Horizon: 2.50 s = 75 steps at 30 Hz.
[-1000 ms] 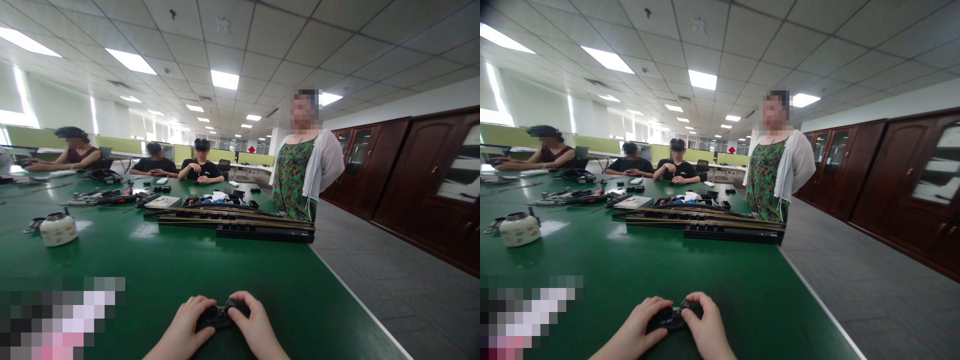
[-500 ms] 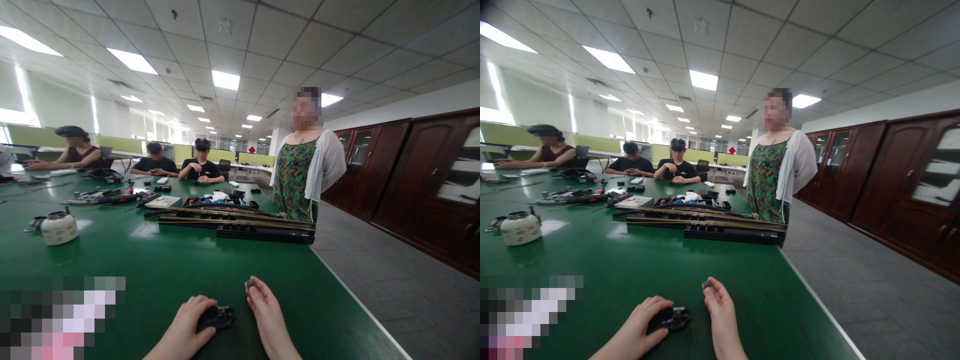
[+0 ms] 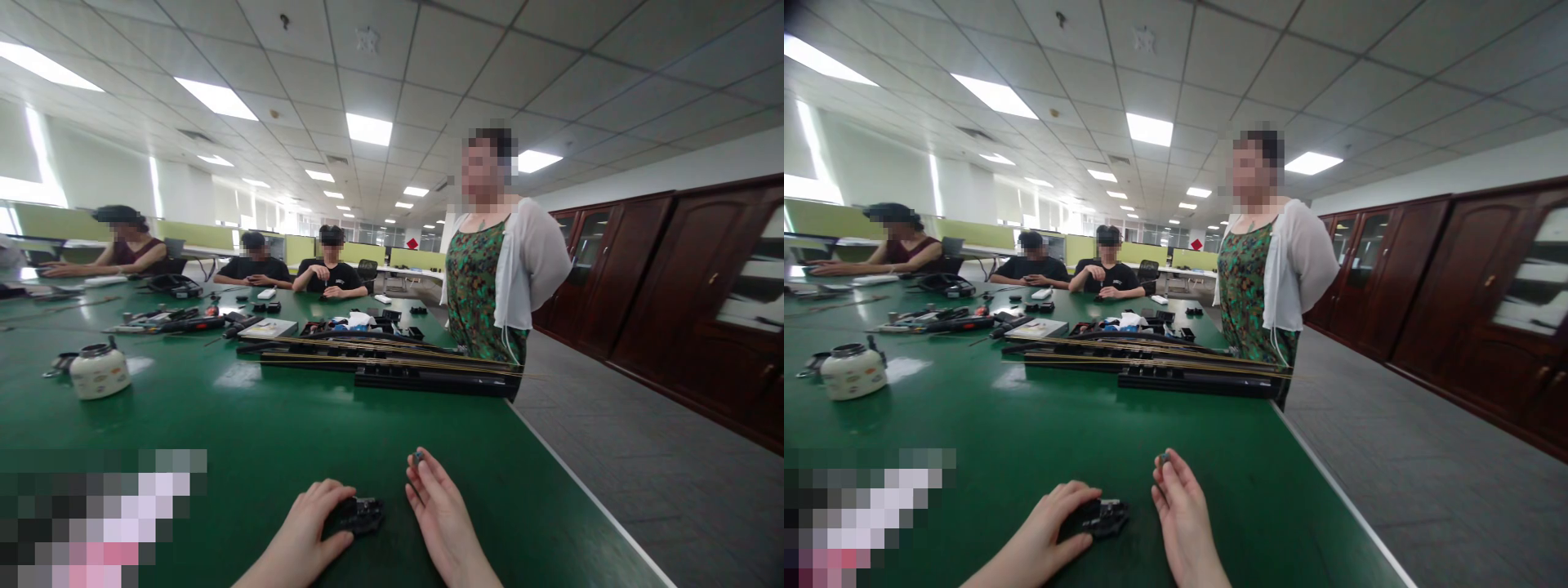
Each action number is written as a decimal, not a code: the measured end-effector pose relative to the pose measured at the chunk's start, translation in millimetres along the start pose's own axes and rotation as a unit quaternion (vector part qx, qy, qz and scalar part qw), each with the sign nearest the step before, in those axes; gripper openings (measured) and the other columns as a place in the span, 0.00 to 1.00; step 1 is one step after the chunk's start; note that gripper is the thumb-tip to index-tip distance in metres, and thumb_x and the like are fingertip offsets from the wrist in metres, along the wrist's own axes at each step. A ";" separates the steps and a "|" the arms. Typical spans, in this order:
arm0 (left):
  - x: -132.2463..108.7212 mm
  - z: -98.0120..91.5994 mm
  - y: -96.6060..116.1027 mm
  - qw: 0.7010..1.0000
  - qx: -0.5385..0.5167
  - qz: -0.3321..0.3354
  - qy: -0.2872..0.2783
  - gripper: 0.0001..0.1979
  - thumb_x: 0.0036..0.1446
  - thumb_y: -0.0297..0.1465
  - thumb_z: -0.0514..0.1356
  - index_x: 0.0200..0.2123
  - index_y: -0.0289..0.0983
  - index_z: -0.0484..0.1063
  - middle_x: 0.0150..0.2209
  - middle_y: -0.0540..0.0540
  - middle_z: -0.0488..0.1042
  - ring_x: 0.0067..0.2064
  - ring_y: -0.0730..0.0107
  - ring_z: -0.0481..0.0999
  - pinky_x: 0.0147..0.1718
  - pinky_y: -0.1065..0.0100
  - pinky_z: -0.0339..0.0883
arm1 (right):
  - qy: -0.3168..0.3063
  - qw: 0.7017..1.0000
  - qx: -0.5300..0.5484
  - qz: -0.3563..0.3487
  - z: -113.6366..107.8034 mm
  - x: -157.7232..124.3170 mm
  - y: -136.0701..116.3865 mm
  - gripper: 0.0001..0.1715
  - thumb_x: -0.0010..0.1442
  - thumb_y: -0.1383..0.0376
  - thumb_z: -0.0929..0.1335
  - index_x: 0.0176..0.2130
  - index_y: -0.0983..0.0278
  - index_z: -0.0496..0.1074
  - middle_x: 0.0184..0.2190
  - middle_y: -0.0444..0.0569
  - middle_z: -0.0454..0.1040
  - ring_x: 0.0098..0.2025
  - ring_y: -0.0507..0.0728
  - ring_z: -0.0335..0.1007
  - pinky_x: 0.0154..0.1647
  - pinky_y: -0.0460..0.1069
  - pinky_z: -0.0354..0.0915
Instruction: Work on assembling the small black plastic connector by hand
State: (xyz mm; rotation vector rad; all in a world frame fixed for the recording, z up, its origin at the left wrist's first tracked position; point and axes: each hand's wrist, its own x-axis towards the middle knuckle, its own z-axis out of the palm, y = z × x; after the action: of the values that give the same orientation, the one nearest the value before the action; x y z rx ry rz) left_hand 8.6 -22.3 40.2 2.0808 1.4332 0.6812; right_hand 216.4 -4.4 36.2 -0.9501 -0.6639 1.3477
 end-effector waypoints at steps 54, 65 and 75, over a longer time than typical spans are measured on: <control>1.2 8.1 -11.8 1.000 0.001 -0.015 0.020 0.28 0.45 0.29 0.59 0.53 0.38 0.63 0.52 0.42 0.66 0.53 0.59 0.63 0.54 0.61 0.55 | -0.181 0.826 -0.515 -0.140 15.8 -20.9 7.6 0.22 0.45 0.71 0.66 0.42 0.57 0.72 0.44 0.46 0.73 0.49 0.59 0.64 0.54 0.53 0.56; 2.3 7.6 -11.0 0.999 0.015 0.014 0.035 0.15 0.51 0.31 0.56 0.44 0.41 0.68 0.46 0.45 0.70 0.47 0.61 0.67 0.48 0.62 0.61 | -0.173 0.828 -0.515 -0.141 13.5 -18.8 11.7 0.21 0.47 0.68 0.65 0.44 0.59 0.70 0.44 0.48 0.72 0.49 0.59 0.64 0.54 0.53 0.56; 3.1 12.6 -17.8 0.999 0.014 0.011 0.039 0.21 0.52 0.32 0.55 0.51 0.42 0.64 0.50 0.44 0.68 0.51 0.60 0.65 0.50 0.60 0.59 | -0.174 0.827 -0.512 -0.152 13.0 -19.7 11.7 0.21 0.47 0.70 0.65 0.42 0.58 0.70 0.43 0.47 0.72 0.48 0.58 0.64 0.53 0.52 0.57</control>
State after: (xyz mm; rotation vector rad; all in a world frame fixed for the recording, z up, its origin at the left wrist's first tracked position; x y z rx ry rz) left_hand 5.7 -15.7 19.4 2.1152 1.4705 0.7627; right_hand 196.7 -21.9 34.8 -1.3490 -1.8508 0.8163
